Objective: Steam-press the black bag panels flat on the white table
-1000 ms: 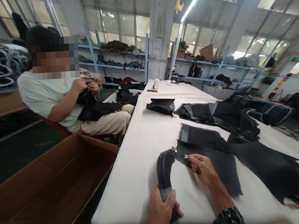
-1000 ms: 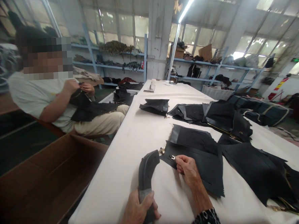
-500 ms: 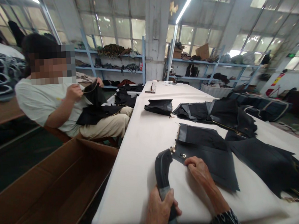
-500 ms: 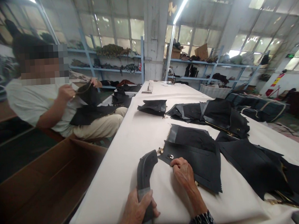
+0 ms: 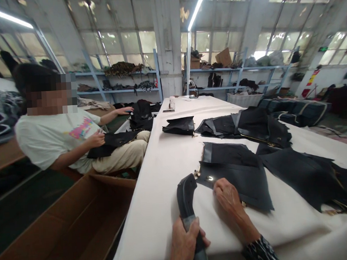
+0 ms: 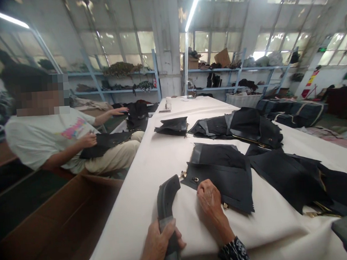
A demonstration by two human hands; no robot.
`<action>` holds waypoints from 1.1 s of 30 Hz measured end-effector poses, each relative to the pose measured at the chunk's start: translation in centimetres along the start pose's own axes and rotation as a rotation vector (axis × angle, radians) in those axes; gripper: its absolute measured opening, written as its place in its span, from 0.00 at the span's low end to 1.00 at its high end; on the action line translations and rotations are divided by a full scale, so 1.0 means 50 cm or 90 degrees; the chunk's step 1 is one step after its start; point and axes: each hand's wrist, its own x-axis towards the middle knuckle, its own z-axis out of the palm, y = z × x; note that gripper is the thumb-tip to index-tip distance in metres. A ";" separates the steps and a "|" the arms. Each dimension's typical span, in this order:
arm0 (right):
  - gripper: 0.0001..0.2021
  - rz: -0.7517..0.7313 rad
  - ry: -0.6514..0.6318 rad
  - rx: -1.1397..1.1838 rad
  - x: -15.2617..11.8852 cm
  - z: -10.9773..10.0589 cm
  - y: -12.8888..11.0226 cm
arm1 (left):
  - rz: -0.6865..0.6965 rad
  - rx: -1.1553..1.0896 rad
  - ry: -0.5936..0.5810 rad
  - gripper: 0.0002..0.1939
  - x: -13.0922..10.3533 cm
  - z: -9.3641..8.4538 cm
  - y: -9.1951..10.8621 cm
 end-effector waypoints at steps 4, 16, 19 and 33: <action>0.11 0.005 0.021 0.031 -0.007 -0.010 0.016 | 0.006 0.042 -0.016 0.12 -0.007 0.001 0.005; 0.19 -0.067 0.067 -0.050 -0.073 -0.026 0.039 | 0.056 0.241 -0.188 0.06 -0.010 0.044 0.024; 0.19 -0.074 0.081 -0.061 -0.074 -0.025 0.061 | 0.054 0.275 -0.204 0.07 0.004 0.077 0.040; 0.20 -0.202 0.037 -0.101 -0.072 -0.023 0.102 | 0.062 0.215 -0.013 0.08 -0.052 0.092 0.040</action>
